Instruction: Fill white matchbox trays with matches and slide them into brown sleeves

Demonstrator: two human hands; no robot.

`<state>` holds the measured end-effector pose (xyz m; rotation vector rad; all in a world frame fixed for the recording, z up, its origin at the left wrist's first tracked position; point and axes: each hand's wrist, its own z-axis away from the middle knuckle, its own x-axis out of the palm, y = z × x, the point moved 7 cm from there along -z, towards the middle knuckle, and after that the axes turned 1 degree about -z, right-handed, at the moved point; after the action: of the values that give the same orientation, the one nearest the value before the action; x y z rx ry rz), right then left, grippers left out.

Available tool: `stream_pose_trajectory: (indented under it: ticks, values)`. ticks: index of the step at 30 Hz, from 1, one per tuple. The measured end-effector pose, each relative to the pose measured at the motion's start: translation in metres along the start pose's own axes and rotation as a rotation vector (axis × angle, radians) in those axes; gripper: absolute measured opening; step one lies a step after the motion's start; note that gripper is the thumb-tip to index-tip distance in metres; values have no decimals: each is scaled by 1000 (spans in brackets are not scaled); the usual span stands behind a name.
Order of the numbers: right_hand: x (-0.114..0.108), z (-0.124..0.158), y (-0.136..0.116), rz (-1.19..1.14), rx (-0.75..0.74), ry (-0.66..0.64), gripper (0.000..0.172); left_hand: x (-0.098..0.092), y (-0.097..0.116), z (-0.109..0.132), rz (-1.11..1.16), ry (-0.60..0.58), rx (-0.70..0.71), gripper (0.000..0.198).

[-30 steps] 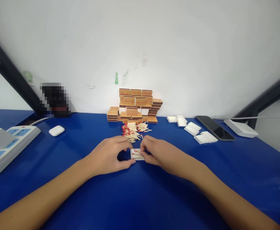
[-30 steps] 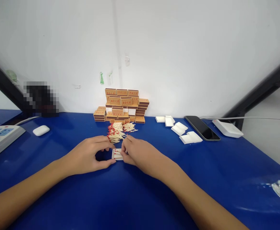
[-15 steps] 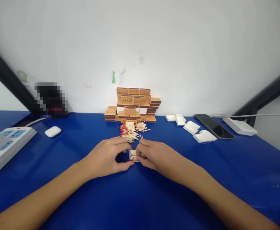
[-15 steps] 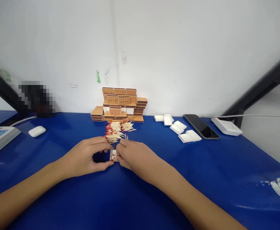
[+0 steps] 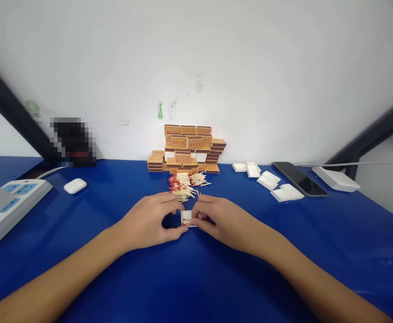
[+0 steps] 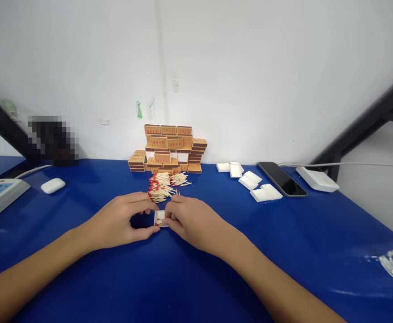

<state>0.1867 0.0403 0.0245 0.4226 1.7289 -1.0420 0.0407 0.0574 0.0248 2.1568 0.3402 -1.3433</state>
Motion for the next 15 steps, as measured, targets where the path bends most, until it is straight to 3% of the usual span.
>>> stream_pose_trajectory:
  ticks: [3,6,10,15]
  values:
    - [-7,0,2,-13,11,33,11,-1,-2,1,-7,4,-9,16]
    - [-19,-1,10,9,47,145,14,0,-3,2,-13,-2,-18,18]
    - [-26,-3,36,44,236,338,12,1,-2,2,-10,-16,-25,18]
    - [-19,-5,58,57,392,442,29,2,-2,3,-14,-22,-30,20]
